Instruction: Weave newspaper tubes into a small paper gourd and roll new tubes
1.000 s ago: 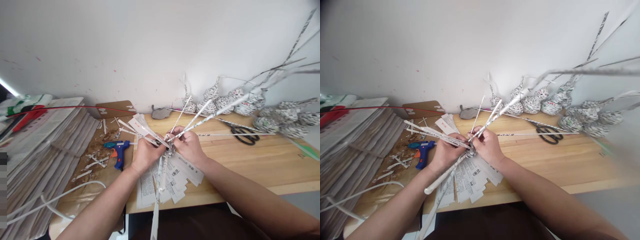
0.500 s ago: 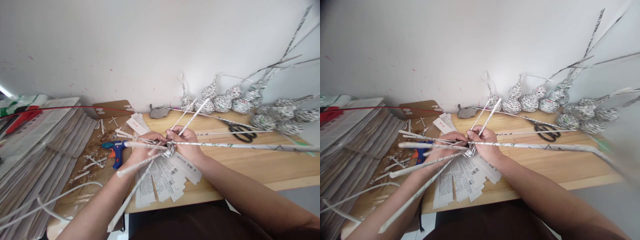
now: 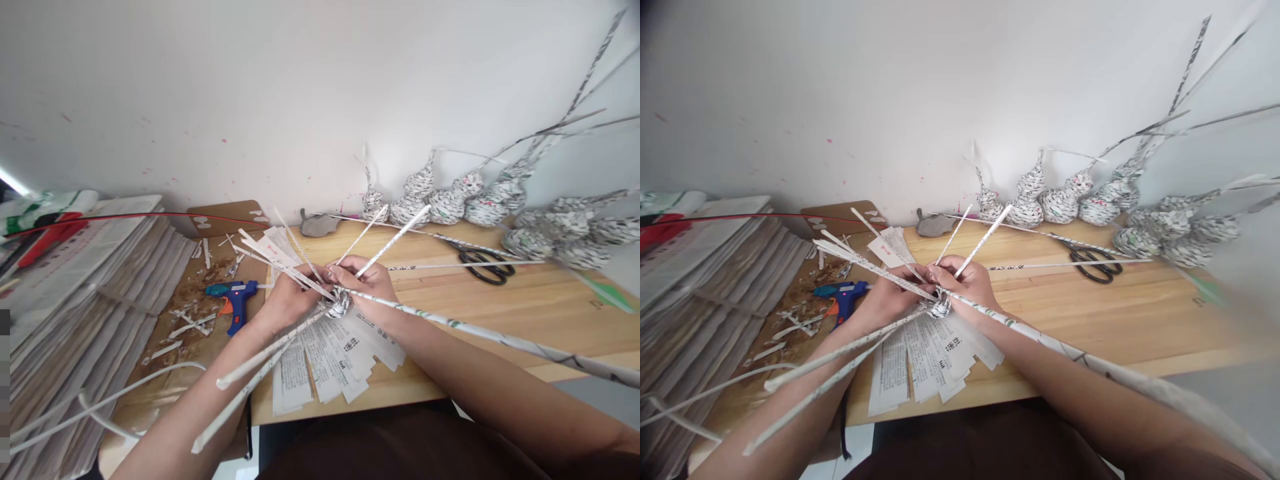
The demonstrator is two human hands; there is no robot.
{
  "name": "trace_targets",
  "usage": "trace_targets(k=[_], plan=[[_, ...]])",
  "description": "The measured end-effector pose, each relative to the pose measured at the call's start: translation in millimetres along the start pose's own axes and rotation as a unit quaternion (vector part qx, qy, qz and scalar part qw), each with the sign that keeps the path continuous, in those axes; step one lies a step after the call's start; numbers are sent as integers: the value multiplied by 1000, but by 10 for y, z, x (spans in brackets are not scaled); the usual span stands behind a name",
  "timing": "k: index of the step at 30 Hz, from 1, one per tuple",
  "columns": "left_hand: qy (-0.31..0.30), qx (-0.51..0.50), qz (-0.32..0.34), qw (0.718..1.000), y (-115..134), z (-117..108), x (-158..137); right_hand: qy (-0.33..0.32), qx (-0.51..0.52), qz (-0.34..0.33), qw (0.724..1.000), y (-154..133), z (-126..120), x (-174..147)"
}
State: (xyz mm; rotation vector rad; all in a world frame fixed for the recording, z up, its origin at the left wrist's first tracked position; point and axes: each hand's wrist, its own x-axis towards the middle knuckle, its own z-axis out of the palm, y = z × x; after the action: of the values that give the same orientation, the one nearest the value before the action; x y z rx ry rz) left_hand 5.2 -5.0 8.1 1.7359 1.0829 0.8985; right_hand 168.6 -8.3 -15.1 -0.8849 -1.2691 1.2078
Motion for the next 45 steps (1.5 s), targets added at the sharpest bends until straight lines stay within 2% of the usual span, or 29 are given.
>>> trace_targets(k=[4, 8, 10, 12, 15, 17, 20, 23, 26, 28, 31, 36, 40, 45], plan=[[36, 30, -10, 999, -12, 16, -20, 40, 9, 8, 999, -27, 8, 27], [122, 9, -29, 992, -138, -11, 14, 101, 117, 79, 985, -43, -13, 74], [149, -2, -39, 988, -192, -39, 39, 107, 155, 88, 978, -54, -24, 65], [162, -3, -51, 985, -211, -61, 55, 75, 120, 67, 988, -75, -31, 25], [170, 25, -52, 984, -179, -73, 54, -12, -55, -20, 998, -115, -45, -55], [161, 42, -30, 986, -139, -69, 43, -43, -208, -123, 969, -138, -66, -86], [142, 55, 10, 988, -87, -50, 21, -58, -417, -244, 874, -177, -114, -83], [135, 63, 16, 989, -53, -34, 1, -53, -540, -267, 797, -227, -156, -70], [124, 50, -11, 991, -45, -31, -2, -48, -588, -288, 754, -260, -168, -89], [122, 33, -25, 992, -61, -32, 5, -84, -603, -295, 736, -263, -164, -110], [140, 14, -33, 990, -109, -30, 19, -135, -608, -269, 735, -273, -156, -134], [169, 57, -36, 983, -163, -27, 23, -167, -573, -204, 776, -338, -169, -124], [133, 53, -29, 989, -137, -37, 17, -167, -555, -173, 796, -315, -189, -90], [87, 33, -50, 994, -69, -61, 17, -136, -559, -185, 797, -278, -171, -70]])
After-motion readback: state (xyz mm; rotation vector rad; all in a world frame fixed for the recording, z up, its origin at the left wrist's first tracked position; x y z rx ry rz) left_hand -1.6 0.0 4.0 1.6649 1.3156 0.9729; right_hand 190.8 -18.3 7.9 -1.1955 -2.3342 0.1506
